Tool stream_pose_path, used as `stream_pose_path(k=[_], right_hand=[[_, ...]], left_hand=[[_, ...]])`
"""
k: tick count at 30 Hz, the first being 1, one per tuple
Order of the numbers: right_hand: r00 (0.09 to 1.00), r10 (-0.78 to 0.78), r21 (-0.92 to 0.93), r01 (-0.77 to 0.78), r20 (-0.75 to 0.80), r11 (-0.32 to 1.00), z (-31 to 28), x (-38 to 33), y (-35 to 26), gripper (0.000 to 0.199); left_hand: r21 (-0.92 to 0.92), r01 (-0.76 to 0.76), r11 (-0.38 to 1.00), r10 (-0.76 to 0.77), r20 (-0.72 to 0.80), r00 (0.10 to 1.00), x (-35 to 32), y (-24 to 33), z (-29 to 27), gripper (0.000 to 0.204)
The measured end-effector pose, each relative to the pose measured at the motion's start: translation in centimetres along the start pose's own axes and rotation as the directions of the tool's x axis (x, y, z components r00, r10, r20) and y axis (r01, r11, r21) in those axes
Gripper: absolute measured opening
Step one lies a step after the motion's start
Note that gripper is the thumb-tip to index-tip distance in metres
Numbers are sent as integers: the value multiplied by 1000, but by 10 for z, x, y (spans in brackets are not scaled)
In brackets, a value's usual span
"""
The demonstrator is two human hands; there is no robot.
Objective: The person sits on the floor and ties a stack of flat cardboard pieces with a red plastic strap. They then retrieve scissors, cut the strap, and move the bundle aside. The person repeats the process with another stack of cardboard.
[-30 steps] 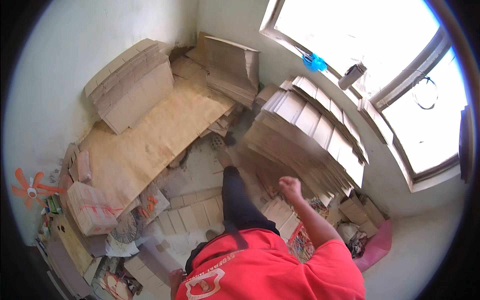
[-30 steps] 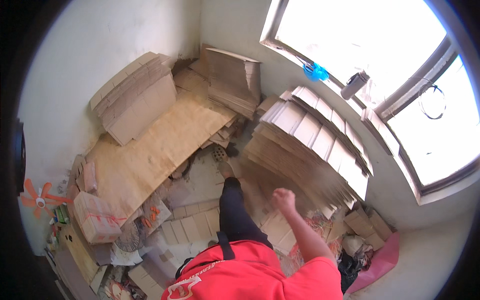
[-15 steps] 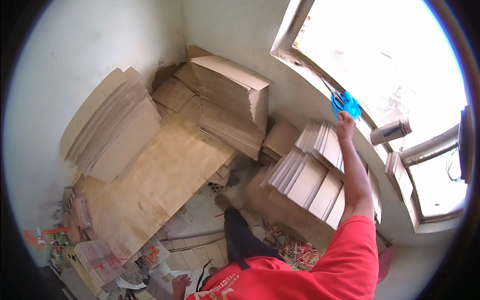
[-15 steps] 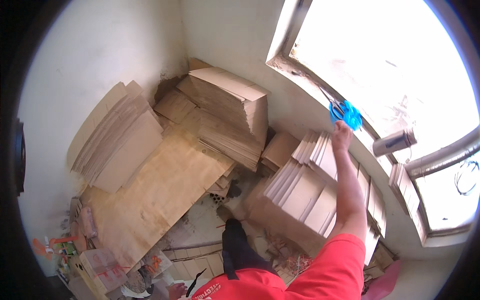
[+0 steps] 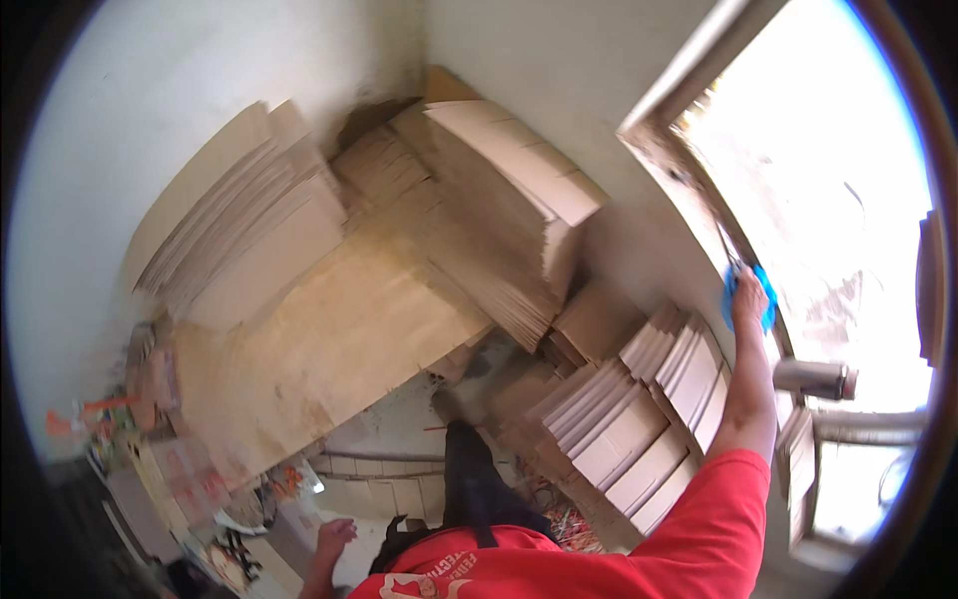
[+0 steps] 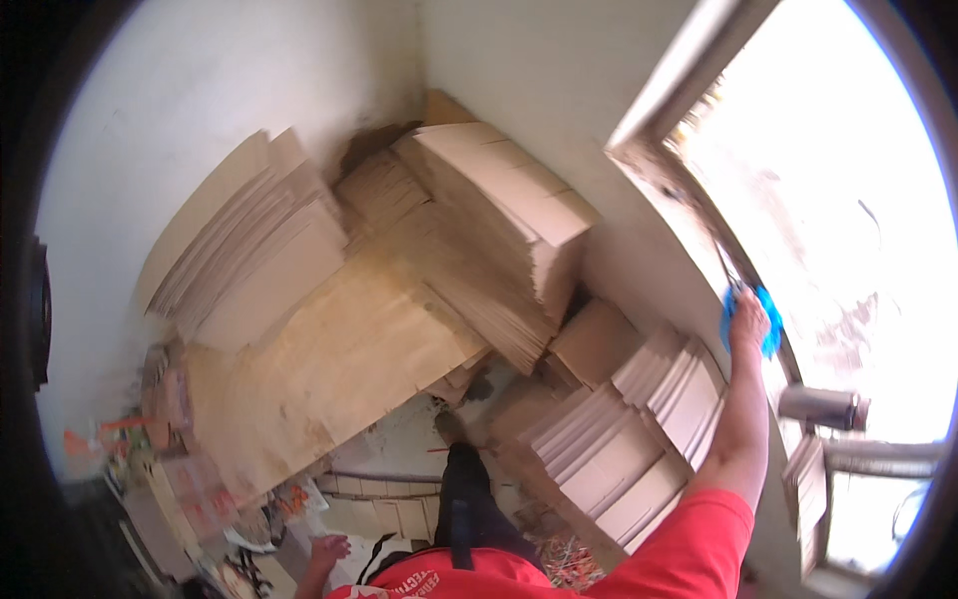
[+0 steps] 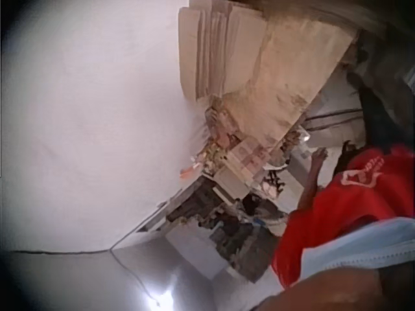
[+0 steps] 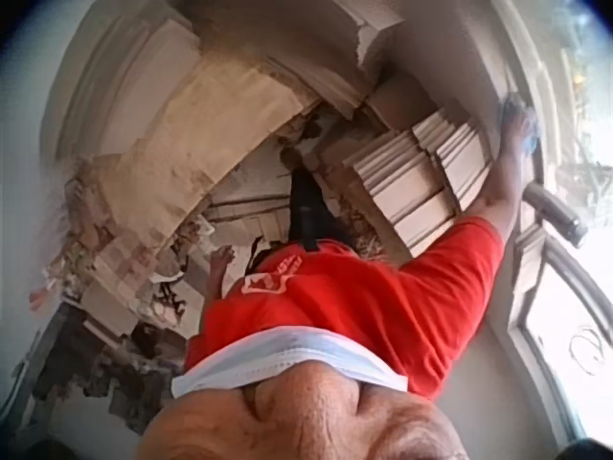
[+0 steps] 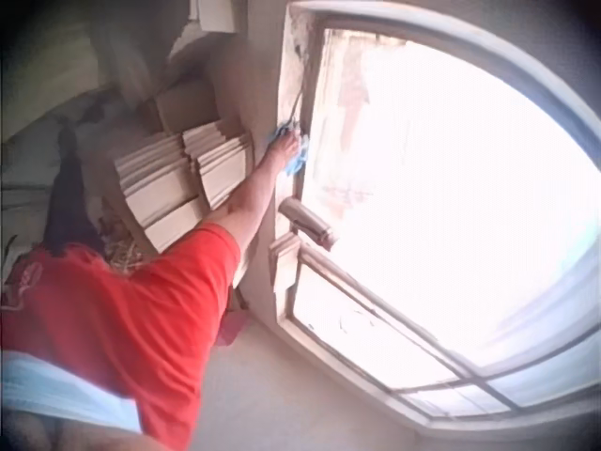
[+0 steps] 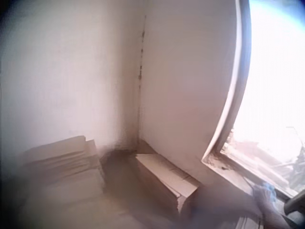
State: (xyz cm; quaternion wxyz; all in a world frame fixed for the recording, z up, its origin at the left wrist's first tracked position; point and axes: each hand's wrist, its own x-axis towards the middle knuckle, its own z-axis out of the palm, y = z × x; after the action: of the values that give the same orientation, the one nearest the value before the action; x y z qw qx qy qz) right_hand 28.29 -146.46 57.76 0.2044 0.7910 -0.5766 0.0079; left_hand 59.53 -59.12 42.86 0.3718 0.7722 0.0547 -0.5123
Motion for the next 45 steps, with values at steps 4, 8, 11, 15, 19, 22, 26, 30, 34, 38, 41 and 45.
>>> stream_pose_path(k=[4, 8, 11, 15, 19, 22, 26, 30, 34, 38, 41, 45], right_hand=[[994, 57, -5, -57, 97, 998, -22, 2, -21, 10], [979, 30, -39, -22, 203, 999, -45, 16, -25, 41], [972, -30, 39, 21, 232, 999, -37, 30, -6, 58], [983, -157, 311, 122, 91, 943, -25, 42, 23, 56], [944, -25, 731, -239, 330, 640, -59, 46, -1, 57], [994, 6, 947, -108, 111, 303, -57, 56, 22, 44], [991, 125, 973, -82, 56, 214, -69, 64, 24, 47], [961, 270, 942, -144, 60, 303, -108, 55, -9, 45], [946, 313, 942, -180, 87, 282, -135, 59, -20, 44], [966, 256, 993, 61, -34, -98, -160, 68, -39, 40], [993, -1, 966, 111, -115, -235, -190, 68, -78, 35], [943, -331, 895, -112, -41, -432, -212, 22, -190, 25]], left_hand=[[110, -6, 994, 6, -7, 1000, -5, 25, -1, 31], [92, -8, 996, 7, 5, 1000, -8, 27, 7, 31], [70, 4, 998, -4, 8, 1000, -3, 23, 8, 31], [-8, 40, 999, -40, -25, 999, 1, 30, 18, 29], [-25, 60, 998, -61, -30, 998, -2, 31, 14, 28], [-21, 10, 1000, -10, 2, 1000, 8, 23, 15, 28], [-27, 30, 999, -30, -14, 999, 5, 34, 17, 28], [-33, 44, 998, -45, -28, 999, -1, 31, 17, 29], [-47, 52, 998, -53, -29, 998, -3, 16, 21, 30], [-66, 33, 997, -35, -26, 999, -5, 3, 25, 31], [-91, 20, 996, -22, -25, 999, -1, -11, 36, 30], [-142, 23, 990, -38, -99, 994, -9, -28, 44, 27]])
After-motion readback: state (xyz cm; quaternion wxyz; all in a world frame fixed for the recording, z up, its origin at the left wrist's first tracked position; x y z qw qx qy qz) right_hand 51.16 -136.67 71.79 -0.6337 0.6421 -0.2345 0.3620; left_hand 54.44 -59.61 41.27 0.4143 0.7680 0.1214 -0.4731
